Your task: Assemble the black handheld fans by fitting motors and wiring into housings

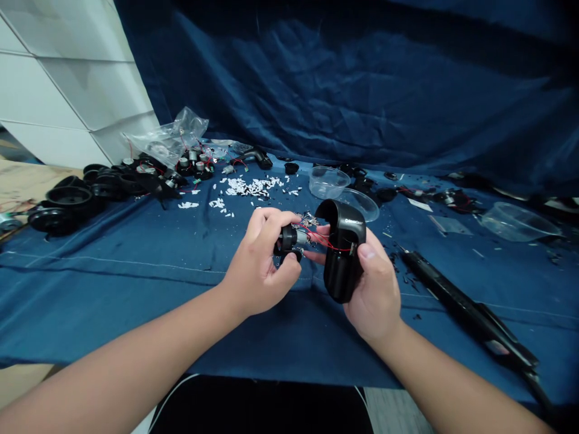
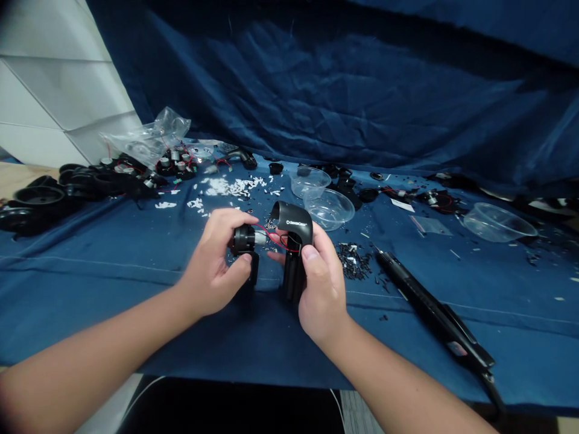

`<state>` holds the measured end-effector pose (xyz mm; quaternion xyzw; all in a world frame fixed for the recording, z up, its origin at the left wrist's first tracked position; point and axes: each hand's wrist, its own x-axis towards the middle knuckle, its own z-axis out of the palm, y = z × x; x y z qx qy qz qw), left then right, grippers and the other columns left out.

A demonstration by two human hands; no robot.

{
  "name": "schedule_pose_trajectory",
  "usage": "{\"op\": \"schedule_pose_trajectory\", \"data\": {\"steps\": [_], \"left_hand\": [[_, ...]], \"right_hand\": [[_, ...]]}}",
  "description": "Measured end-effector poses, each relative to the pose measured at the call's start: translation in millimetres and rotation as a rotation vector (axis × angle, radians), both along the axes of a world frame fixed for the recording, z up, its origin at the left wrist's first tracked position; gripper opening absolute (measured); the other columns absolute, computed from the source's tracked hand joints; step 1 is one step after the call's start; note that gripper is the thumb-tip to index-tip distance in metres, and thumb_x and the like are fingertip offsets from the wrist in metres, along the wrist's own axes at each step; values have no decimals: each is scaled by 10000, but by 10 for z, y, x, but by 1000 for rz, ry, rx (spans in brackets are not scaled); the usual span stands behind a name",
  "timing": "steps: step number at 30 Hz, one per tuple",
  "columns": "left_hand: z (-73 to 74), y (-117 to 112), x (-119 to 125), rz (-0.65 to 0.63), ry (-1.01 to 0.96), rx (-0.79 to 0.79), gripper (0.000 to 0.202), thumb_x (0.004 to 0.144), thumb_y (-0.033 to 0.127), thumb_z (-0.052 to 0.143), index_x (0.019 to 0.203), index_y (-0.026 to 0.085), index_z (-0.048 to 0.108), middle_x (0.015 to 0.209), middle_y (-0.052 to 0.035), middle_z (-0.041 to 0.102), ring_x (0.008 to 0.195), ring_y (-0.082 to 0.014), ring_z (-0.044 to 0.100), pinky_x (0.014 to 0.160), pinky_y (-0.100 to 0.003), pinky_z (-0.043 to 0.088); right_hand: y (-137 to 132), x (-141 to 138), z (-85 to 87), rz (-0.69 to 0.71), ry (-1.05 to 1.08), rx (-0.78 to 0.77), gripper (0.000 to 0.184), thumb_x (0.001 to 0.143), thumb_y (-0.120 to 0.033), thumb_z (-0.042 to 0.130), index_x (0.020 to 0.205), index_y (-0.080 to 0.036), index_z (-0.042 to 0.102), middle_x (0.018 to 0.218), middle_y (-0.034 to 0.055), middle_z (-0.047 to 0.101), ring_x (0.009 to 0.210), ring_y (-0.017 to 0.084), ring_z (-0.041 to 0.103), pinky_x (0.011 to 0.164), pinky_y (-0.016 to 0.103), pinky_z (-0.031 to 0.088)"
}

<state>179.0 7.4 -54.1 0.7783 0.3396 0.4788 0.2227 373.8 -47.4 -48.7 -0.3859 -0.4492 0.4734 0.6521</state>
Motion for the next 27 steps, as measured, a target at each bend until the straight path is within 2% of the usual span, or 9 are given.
{"op": "schedule_pose_trajectory", "data": {"steps": [3, 6, 8, 11, 14, 18, 21, 24, 27], "left_hand": [[6, 16, -4, -39, -21, -56, 501, 952, 301, 663, 1453, 283, 675, 1410, -107, 606, 1356, -339, 595, 1113, -521, 570], [-11, 58, 0, -100, -92, -126, 522, 924, 291, 667, 1446, 276, 676, 1382, -95, 608, 1252, -297, 621, 1039, -472, 580], [-31, 79, 7, -148, -158, -195, 507, 939, 303, 660, 1445, 268, 649, 1379, -96, 605, 1184, -268, 639, 963, -429, 597], [-54, 88, 19, -223, -258, -303, 449, 990, 336, 651, 1432, 271, 604, 1381, -93, 596, 984, -196, 650, 760, -329, 574], [-50, 85, 30, -287, -319, -379, 432, 991, 341, 672, 1414, 281, 608, 1342, -73, 596, 873, -152, 624, 735, -309, 577], [-25, 98, 35, -350, -312, -445, 533, 913, 322, 737, 1442, 291, 682, 1364, -85, 571, 953, -200, 657, 769, -355, 647], [-18, 117, 19, -374, -298, -460, 474, 862, 286, 782, 1336, 281, 764, 1352, -87, 559, 1079, -247, 646, 787, -338, 651], [-15, 131, -11, -399, -326, -472, 411, 877, 272, 784, 1286, 271, 743, 1277, -69, 580, 988, -205, 622, 774, -311, 644], [-6, 136, -29, -452, -378, -464, 372, 918, 272, 778, 1280, 264, 693, 1261, -57, 604, 916, -170, 635, 780, -304, 655]], "right_hand": [[18, 15, -13, 31, -39, 34, 406, 1101, -570, 661, 1370, -275, 731, 1429, 110, 747, 1373, 320, 721, 1051, 493, 713], [51, 38, -89, 36, -138, 161, 463, 1103, -585, 674, 1424, -256, 725, 1426, 116, 753, 1309, 318, 752, 1058, 520, 716], [60, 55, -157, 8, -230, 271, 484, 1132, -555, 650, 1529, -280, 690, 1502, 101, 732, 1369, 322, 740, 1120, 542, 699], [39, 78, -222, -63, -435, 419, 528, 1163, -464, 637, 1680, -364, 601, 1674, 46, 634, 1543, 305, 647, 1237, 510, 641], [5, 90, -227, -115, -582, 490, 570, 1159, -443, 655, 1720, -382, 577, 1715, 31, 599, 1598, 306, 596, 1239, 470, 629], [0, 74, -211, -116, -493, 454, 515, 1176, -452, 597, 1681, -352, 617, 1656, 48, 644, 1515, 304, 655, 1203, 476, 632], [13, 49, -187, -138, -391, 394, 463, 1158, -496, 605, 1555, -281, 705, 1533, 76, 721, 1417, 303, 707, 1213, 495, 611], [20, 26, -145, -148, -318, 374, 438, 1119, -509, 677, 1474, -261, 745, 1436, 74, 765, 1324, 288, 746, 1155, 475, 639], [18, 8, -100, -102, -226, 324, 448, 1093, -497, 718, 1475, -265, 737, 1460, 76, 761, 1334, 293, 751, 1126, 479, 674]]}}
